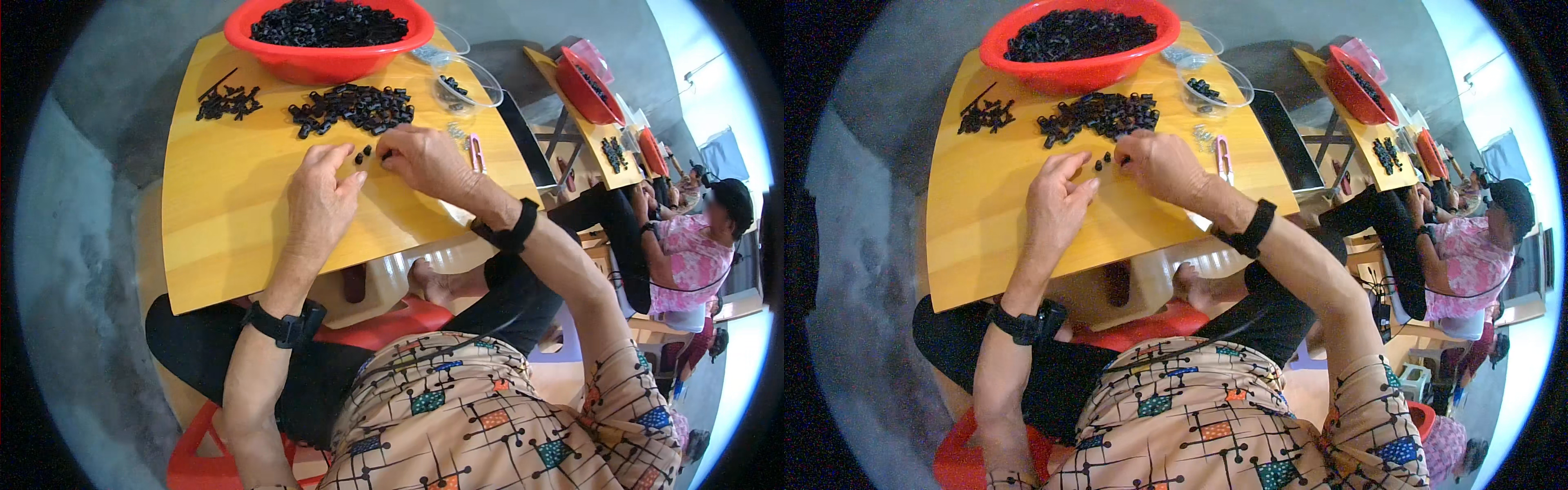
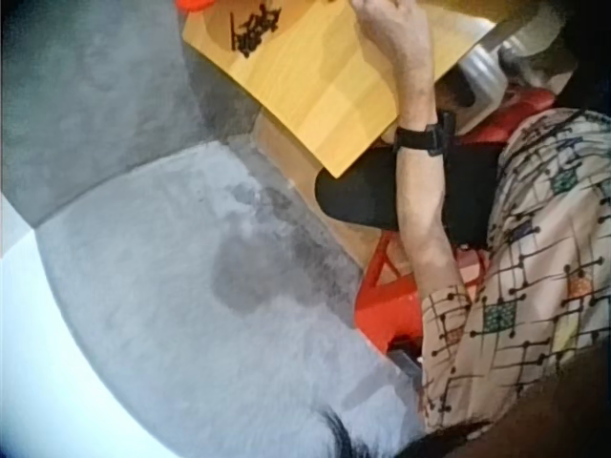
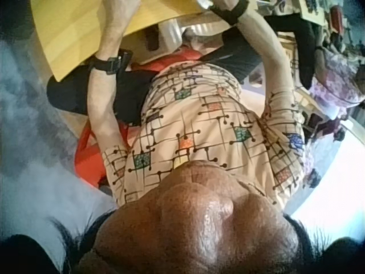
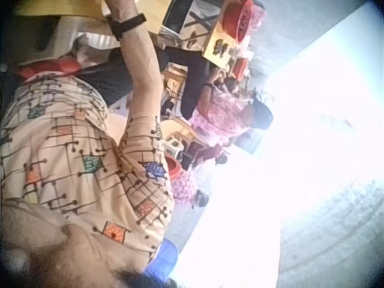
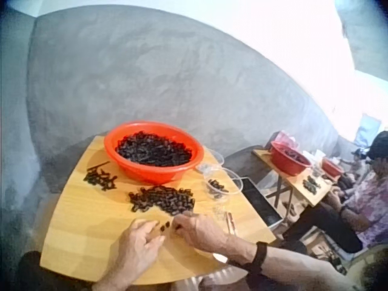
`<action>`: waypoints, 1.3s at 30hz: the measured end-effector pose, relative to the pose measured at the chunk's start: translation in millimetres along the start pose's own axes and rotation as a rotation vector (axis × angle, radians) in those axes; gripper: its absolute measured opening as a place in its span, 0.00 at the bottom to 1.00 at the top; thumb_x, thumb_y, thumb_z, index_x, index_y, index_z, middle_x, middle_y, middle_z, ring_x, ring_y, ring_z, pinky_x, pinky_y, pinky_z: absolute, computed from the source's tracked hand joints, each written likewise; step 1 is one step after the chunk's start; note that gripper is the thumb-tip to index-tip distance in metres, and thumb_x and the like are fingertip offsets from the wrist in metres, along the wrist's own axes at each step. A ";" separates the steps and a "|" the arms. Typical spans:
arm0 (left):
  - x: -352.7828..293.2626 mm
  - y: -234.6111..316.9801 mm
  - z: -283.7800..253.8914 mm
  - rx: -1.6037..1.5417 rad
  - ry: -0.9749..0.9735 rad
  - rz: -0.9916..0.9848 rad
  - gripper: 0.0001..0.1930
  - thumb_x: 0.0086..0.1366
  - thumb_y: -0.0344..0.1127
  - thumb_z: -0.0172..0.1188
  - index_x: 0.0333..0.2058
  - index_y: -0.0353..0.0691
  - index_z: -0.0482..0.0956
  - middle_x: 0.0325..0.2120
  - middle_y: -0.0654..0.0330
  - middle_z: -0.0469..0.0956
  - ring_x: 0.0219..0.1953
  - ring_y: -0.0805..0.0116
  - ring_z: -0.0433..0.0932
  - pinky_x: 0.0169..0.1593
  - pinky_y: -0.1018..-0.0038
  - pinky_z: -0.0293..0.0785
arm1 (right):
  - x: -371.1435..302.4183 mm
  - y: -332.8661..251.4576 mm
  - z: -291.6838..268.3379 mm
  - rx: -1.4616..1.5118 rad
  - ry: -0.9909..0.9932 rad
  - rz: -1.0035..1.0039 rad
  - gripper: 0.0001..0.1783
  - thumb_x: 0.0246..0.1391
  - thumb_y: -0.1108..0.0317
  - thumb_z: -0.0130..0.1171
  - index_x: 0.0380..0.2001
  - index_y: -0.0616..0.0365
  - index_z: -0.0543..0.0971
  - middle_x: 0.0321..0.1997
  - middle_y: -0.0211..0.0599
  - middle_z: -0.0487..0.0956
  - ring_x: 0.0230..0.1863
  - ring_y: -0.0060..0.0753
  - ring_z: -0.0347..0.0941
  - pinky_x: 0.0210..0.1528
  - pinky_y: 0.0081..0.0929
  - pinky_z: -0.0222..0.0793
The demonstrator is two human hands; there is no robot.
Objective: The person assembles plastic components by hand, picking up a black housing and a small spring, inserting the spring into the housing, and then pressing a black cap into the assembly to join the pieces together.
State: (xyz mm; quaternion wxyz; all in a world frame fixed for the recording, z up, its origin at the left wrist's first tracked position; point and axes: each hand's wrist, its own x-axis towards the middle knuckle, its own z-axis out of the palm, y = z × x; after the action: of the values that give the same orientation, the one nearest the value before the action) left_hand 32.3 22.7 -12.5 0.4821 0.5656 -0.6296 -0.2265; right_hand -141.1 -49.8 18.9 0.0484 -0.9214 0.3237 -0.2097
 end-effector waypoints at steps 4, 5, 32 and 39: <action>2.0 2.3 3.2 0.151 -0.004 0.052 0.17 0.50 0.29 0.61 0.42 0.34 0.75 0.37 0.54 0.73 0.33 0.62 0.75 0.37 0.69 0.71 | -23.1 -6.6 -5.7 0.129 -0.039 0.092 0.07 0.41 0.73 0.58 0.29 0.58 0.76 0.23 0.38 0.74 0.26 0.36 0.73 0.30 0.29 0.69; 3.0 6.0 3.8 0.161 -0.028 0.023 0.17 0.49 0.31 0.62 0.40 0.35 0.75 0.37 0.53 0.73 0.39 0.54 0.74 0.42 0.64 0.70 | -27.8 -7.9 -7.5 0.174 -0.041 0.136 0.08 0.41 0.73 0.58 0.30 0.58 0.76 0.23 0.38 0.74 0.25 0.35 0.73 0.30 0.28 0.68; -7.4 14.1 5.1 0.214 -0.073 0.151 0.15 0.49 0.28 0.60 0.39 0.37 0.76 0.33 0.56 0.76 0.30 0.60 0.75 0.37 0.71 0.71 | -50.8 34.8 -31.1 -0.179 -0.012 0.298 0.07 0.46 0.67 0.56 0.24 0.59 0.74 0.27 0.44 0.76 0.30 0.47 0.73 0.33 0.37 0.68; -9.4 18.1 12.1 0.203 -0.034 0.205 0.16 0.48 0.29 0.61 0.39 0.36 0.76 0.33 0.54 0.74 0.34 0.58 0.75 0.39 0.69 0.71 | -59.2 1.3 -20.4 -0.029 0.051 0.225 0.05 0.44 0.71 0.57 0.25 0.60 0.73 0.25 0.43 0.75 0.30 0.47 0.73 0.32 0.37 0.67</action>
State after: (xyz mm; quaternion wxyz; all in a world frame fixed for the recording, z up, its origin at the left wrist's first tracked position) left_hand 12.0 33.0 -6.0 0.4325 0.5401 -0.7118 -0.1206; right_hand -191.9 -13.4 16.1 0.0498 -0.8742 0.4291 -0.2217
